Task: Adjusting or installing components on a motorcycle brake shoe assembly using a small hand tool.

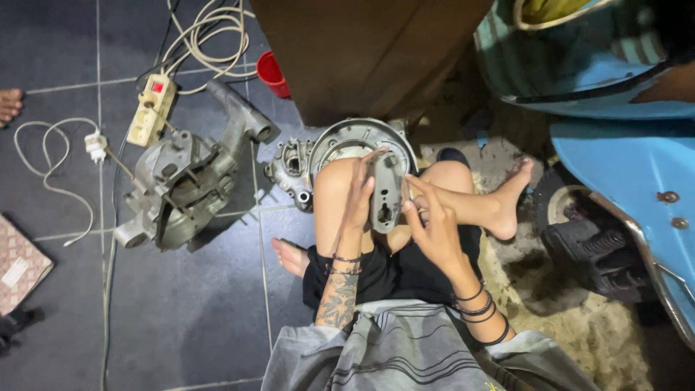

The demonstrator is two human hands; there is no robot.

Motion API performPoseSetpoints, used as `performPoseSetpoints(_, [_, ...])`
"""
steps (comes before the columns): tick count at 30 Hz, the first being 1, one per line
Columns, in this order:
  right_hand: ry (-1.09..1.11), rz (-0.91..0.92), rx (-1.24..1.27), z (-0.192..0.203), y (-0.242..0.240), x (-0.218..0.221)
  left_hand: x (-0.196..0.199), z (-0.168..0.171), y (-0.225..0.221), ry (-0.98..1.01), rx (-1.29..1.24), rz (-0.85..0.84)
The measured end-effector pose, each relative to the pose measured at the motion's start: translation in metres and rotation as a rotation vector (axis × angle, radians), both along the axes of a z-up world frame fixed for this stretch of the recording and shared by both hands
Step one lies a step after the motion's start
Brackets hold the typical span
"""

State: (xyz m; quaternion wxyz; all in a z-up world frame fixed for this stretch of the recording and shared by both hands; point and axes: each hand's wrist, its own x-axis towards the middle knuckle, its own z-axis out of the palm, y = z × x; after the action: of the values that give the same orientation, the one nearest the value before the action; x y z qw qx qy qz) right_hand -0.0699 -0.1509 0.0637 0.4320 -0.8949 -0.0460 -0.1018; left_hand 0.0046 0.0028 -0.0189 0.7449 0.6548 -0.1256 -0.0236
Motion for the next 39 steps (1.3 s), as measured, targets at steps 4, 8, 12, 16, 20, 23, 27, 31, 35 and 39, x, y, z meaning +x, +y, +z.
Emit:
performPoseSetpoints(4, [-0.043, -0.02, -0.013, 0.0, 0.013, -0.009, -0.003, 0.023, -0.002, 0.031, -0.001, 0.005])
performPoseSetpoints(8, [0.029, 0.012, -0.005, -0.012, 0.014, -0.018, -0.005, 0.029, -0.006, 0.168, 0.095, 0.071])
performPoseSetpoints(12, [0.008, -0.008, 0.034, -0.015, 0.004, -0.007, 0.0, 0.004, -0.006, 0.043, 0.008, 0.03])
performPoseSetpoints(16, [-0.011, -0.039, -0.001, -0.015, 0.002, 0.001, 0.001, 0.003, -0.006, -0.015, -0.041, 0.011])
performPoseSetpoints(20, [0.011, 0.002, -0.002, -0.016, 0.014, -0.014, -0.002, -0.031, -0.002, 0.092, -0.145, 0.028])
performPoseSetpoints(23, [0.057, 0.034, 0.015, -0.018, 0.019, -0.024, -0.006, -0.021, -0.003, 0.223, -0.43, -0.05])
performPoseSetpoints(27, [0.038, -0.017, 0.013, -0.006, 0.012, -0.014, -0.004, 0.033, -0.007, 0.192, 0.172, 0.037])
performPoseSetpoints(31, [0.003, -0.037, 0.048, 0.003, 0.004, 0.0, -0.004, 0.014, -0.007, 0.061, 0.05, 0.039])
performPoseSetpoints(35, [0.013, 0.002, 0.034, 0.004, 0.009, -0.007, -0.001, -0.028, -0.003, 0.114, 0.115, 0.046])
performPoseSetpoints(39, [0.074, 0.048, 0.005, -0.014, 0.011, -0.022, -0.007, -0.003, -0.007, 0.219, -0.497, -0.1])
